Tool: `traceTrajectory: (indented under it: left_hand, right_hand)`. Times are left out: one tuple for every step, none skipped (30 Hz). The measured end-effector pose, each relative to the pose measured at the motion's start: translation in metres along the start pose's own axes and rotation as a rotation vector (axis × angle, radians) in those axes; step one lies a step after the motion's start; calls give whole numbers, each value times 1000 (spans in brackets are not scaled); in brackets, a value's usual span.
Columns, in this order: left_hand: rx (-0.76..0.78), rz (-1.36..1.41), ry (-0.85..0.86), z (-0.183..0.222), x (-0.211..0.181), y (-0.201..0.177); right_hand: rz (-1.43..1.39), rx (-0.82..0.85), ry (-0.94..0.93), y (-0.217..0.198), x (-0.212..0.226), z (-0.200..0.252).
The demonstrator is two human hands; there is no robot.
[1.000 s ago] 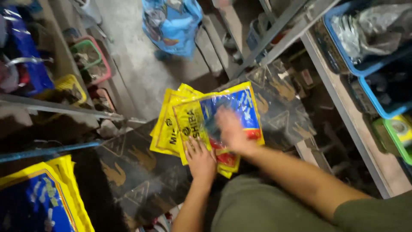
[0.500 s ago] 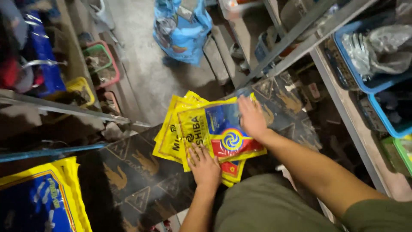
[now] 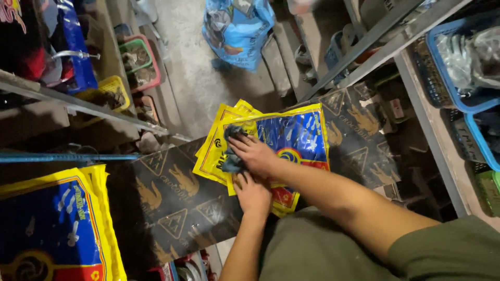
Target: Cleaning dust off motorcycle parts packaging using a cloth.
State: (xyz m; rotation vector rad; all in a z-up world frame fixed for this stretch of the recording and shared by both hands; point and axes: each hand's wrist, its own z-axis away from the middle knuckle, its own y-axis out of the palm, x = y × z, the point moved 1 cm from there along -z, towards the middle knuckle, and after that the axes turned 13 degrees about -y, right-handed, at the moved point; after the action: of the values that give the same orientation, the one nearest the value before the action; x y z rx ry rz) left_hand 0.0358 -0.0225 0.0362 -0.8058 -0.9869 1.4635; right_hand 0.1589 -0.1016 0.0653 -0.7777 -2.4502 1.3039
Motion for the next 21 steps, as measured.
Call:
traceTrajectory:
  left_hand:
    - [-4, -1, 7, 1, 0, -5]
    - [-82, 47, 3, 1, -1, -11]
    - [-151, 99, 2, 6, -2, -14]
    - [-147, 100, 11, 8, -3, -21]
    - [-158, 104, 11, 9, -3, -28]
    - [-169, 109, 11, 10, -3, -35]
    - [-174, 110, 17, 10, -4, -37]
    - [-169, 114, 11, 9, -5, -40]
    - [-160, 116, 0, 11, -3, -42]
    - [-162, 114, 1, 12, -3, -43]
    - [-146, 123, 3, 12, -2, -44]
    - [-130, 132, 5, 12, -2, -45]
    - [-130, 132, 4, 10, 1, -49]
    - [-155, 165, 35, 8, 5, -52]
    - [-175, 199, 67, 8, 7, -54]
    - [-170, 200, 68, 13, 13, -51]
    - [-169, 343, 65, 12, 18, -52]
    - [-169, 486, 63, 10, 22, -52]
    - [-171, 487, 52, 12, 27, -56]
    - [-119, 620, 48, 13, 31, -59]
    - [-62, 751, 43, 17, 36, -61]
  right_hand:
    - [7, -1, 3, -2, -14, 10]
    - [-56, -84, 5, -5, -28, 21]
    - [-121, -159, 10, -11, -39, 36]
    - [-115, -153, 16, -28, -48, 51]
    - [31, 33, 63, -43, -57, 66]
    - [176, 220, 110, -59, -66, 81]
    - [184, 219, 112, -71, -67, 101]
    - [167, 367, 210, -82, -68, 121]
    - [142, 515, 308, -92, -66, 141]
    - [143, 513, 310, -100, -58, 141]
    - [110, 553, 475, -108, -52, 143]
    - [77, 590, 641, -116, -46, 144]
    - [77, 590, 640, -120, -35, 145]
    - [99, 613, 627, -124, -24, 145]
    - [121, 641, 614, -129, -12, 147]
    - [120, 646, 615, -118, 6, 163]
    - [124, 615, 526, -105, 16, 176]
    - [129, 584, 437, -92, 27, 189]
    - [123, 583, 428, -84, 34, 175]
    - [83, 409, 299, -78, 43, 160]
    - [38, 238, 174, -73, 55, 148]
